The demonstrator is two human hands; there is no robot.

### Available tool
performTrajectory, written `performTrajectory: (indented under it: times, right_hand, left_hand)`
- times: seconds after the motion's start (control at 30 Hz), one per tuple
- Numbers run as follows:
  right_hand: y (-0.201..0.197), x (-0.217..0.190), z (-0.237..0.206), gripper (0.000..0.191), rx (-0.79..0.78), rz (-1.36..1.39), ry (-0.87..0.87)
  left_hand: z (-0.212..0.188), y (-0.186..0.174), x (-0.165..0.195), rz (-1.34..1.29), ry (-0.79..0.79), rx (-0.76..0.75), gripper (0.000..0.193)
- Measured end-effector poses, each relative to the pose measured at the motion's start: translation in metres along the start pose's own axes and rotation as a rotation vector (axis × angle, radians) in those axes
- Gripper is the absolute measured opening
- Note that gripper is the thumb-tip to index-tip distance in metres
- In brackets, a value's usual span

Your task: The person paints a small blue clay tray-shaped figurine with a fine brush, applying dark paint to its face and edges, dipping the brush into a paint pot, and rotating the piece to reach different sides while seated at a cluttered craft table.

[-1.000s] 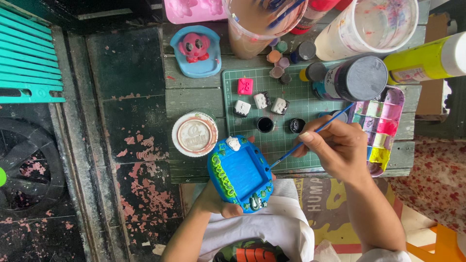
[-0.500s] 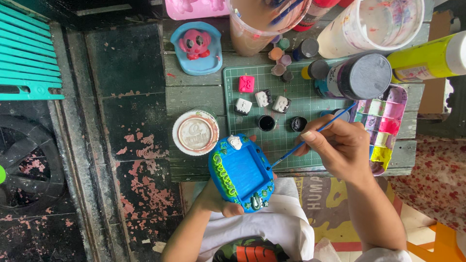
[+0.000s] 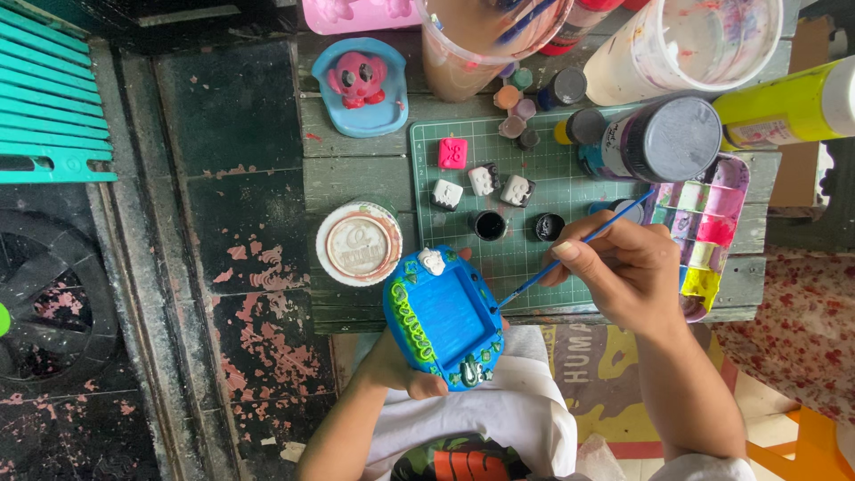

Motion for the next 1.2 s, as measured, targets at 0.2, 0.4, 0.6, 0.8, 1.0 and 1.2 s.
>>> performTrajectory:
  times: [0.2, 0.4, 0.6, 0.8, 1.0, 1.2]
  right_hand:
    - [-0.0001, 0.0021, -0.0005, 0.011, 0.001, -0.015, 0.011]
    - [0.0008, 0.0025, 0.0005, 0.01, 0.0, -0.013, 0.015]
    - [0.0, 0.0008, 0.0006, 0.01, -0.004, -0.033, 0.008]
    - [-0.002, 0.002, 0.0004, 0.01, 0.012, -0.045, 0.003]
    - [-0.0054, 0.0005, 0.0002, 0.012, 0.027, 0.024, 0.003]
    - [-0.0021, -0.0022, 0.0027, 0.011, -0.004, -0.022, -0.001]
  left_hand:
    - [-0.0006, -0.002, -0.0027, 0.004, 0.005, -0.009, 0.145]
    - [-0.0003, -0.002, -0.0022, -0.012, -0.019, 0.016, 0.147]
    - [0.0015, -0.0005, -0.0015, -0.016, -0.009, 0.017, 0.148]
    - [0.0012, -0.0009, -0.003, -0.034, -0.022, 0.018, 0.149]
    - [0.0021, -0.0005, 0.0, -0.013, -0.02, 0.01, 0.149]
    - [0.0022, -0.0001, 0.0007, -0.009, -0.038, 0.016, 0.149]
Point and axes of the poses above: each hand's wrist, its own z-axis towards the middle knuckle, its own y-axis out of the palm, x = y × z, the point moved 5 cm from there along z, towards the middle knuckle, and after that the axes turned 2 degrees about z, right-handed, at the moved point
